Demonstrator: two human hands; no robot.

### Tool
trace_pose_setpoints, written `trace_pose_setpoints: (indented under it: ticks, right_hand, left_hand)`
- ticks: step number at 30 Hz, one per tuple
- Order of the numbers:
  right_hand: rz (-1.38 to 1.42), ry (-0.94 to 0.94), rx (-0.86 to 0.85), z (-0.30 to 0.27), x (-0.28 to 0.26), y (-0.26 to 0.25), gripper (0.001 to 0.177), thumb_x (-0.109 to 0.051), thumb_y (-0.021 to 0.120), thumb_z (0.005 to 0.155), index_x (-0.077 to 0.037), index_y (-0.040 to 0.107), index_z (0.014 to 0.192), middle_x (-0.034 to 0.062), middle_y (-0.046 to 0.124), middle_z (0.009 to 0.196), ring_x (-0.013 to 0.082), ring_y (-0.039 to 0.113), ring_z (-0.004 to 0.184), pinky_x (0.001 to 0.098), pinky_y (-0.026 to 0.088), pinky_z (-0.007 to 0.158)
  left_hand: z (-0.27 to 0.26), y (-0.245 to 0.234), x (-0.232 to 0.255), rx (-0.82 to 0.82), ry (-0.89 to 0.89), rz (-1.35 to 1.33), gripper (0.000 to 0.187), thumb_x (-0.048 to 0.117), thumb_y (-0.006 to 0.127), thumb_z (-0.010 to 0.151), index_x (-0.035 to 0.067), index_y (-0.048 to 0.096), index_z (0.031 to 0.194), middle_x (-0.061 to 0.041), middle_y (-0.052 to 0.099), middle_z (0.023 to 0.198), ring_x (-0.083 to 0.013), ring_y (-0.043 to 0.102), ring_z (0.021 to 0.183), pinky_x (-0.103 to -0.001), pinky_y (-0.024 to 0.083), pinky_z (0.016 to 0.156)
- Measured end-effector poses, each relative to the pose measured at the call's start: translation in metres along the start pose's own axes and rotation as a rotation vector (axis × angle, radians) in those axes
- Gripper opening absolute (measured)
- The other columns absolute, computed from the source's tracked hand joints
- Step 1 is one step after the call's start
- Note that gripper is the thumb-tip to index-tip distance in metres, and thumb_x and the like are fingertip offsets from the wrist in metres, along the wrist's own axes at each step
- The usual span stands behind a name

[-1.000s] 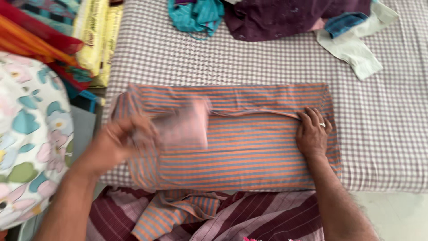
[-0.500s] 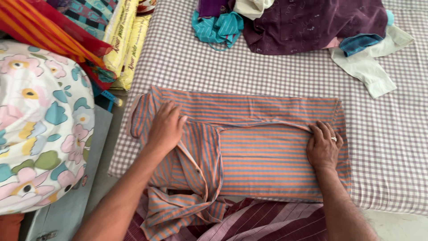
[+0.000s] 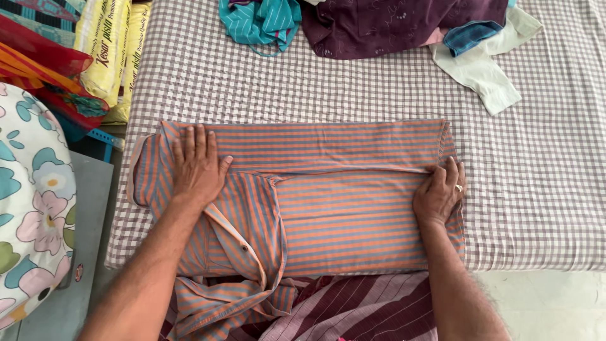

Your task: The person folds a striped shirt on a bed by smoothing the fabric, folding the sleeves and sides inward, and then folding the garment in half.

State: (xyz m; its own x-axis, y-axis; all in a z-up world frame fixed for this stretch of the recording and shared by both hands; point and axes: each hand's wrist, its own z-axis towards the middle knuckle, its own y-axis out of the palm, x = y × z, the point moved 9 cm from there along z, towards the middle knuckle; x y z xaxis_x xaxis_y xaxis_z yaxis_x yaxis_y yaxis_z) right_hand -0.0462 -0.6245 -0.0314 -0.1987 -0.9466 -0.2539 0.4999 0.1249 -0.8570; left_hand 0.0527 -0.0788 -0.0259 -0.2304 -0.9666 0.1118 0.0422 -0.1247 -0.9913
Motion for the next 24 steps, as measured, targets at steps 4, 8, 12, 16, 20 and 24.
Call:
trace_pose_setpoints:
  ticks: [4, 8, 12, 16, 20, 24]
  right_hand:
    - [0.097, 0.061, -0.028, 0.003, 0.006, -0.001, 0.019, -0.009, 0.054, 0.107, -0.011, 0.065, 0.122, 0.0218, 0.042, 0.162, 0.0469, 0.027, 0.156, 0.0668, 0.021, 0.122]
    - [0.028, 0.160, -0.139, 0.015, 0.016, -0.002, 0.013, -0.014, 0.062, 0.101, -0.016, 0.072, 0.109, 0.0210, 0.038, 0.163, 0.0488, 0.015, 0.155, 0.0738, 0.009, 0.114]
    - [-0.002, 0.127, -0.211, 0.025, 0.016, -0.013, 0.016, -0.014, 0.064, 0.097, -0.016, 0.073, 0.110, 0.0202, 0.038, 0.163, 0.0479, 0.012, 0.157, 0.0751, 0.009, 0.113]
    - [-0.113, 0.021, -0.338, 0.035, 0.004, -0.018, 0.016, -0.013, 0.066, 0.091, -0.020, 0.078, 0.098, 0.0153, 0.043, 0.161, 0.0420, 0.018, 0.158, 0.0679, 0.010, 0.119]
    - [-0.007, -0.136, -0.195, 0.050, -0.029, -0.025, 0.014, -0.012, 0.065, 0.097, -0.015, 0.077, 0.105, 0.0204, 0.050, 0.155, 0.0444, 0.032, 0.151, 0.0606, 0.026, 0.119]
    - [0.064, -0.436, -0.286, 0.060, -0.123, 0.019, 0.031, -0.006, 0.060, 0.097, -0.009, 0.073, 0.125, 0.0189, 0.060, 0.134, 0.0421, 0.054, 0.138, 0.0540, 0.047, 0.113]
  left_hand:
    - [-0.023, -0.034, 0.068, -0.079, -0.123, -0.123, 0.041, 0.043, 0.062, 0.103, 0.007, 0.062, 0.122, -0.016, 0.058, 0.129, -0.0360, 0.055, 0.126, -0.054, 0.044, 0.111]
    - [-0.060, -0.051, 0.142, -0.077, 0.033, -0.228, 0.044, 0.038, 0.076, 0.088, 0.001, 0.062, 0.107, -0.019, 0.058, 0.105, -0.0367, 0.058, 0.103, -0.053, 0.050, 0.089]
    - [-0.071, -0.032, 0.143, -0.115, 0.082, -0.283, 0.041, 0.009, 0.074, 0.082, -0.002, 0.062, 0.119, -0.017, 0.061, 0.110, -0.0307, 0.064, 0.106, -0.041, 0.056, 0.095]
    - [-0.061, -0.054, 0.130, -0.151, 0.119, -0.295, 0.043, 0.010, 0.073, 0.079, 0.000, 0.064, 0.120, -0.018, 0.063, 0.110, -0.0324, 0.064, 0.106, -0.043, 0.055, 0.092]
    - [-0.031, -0.055, 0.128, -0.251, -0.008, -0.311, 0.025, 0.030, 0.066, 0.101, 0.007, 0.072, 0.105, -0.012, 0.068, 0.110, -0.0303, 0.064, 0.108, -0.045, 0.053, 0.097]
    - [0.012, -0.052, 0.148, 0.140, 0.110, -0.349, 0.026, 0.021, 0.060, 0.103, 0.001, 0.067, 0.119, -0.019, 0.063, 0.135, -0.0370, 0.057, 0.127, -0.051, 0.047, 0.106]
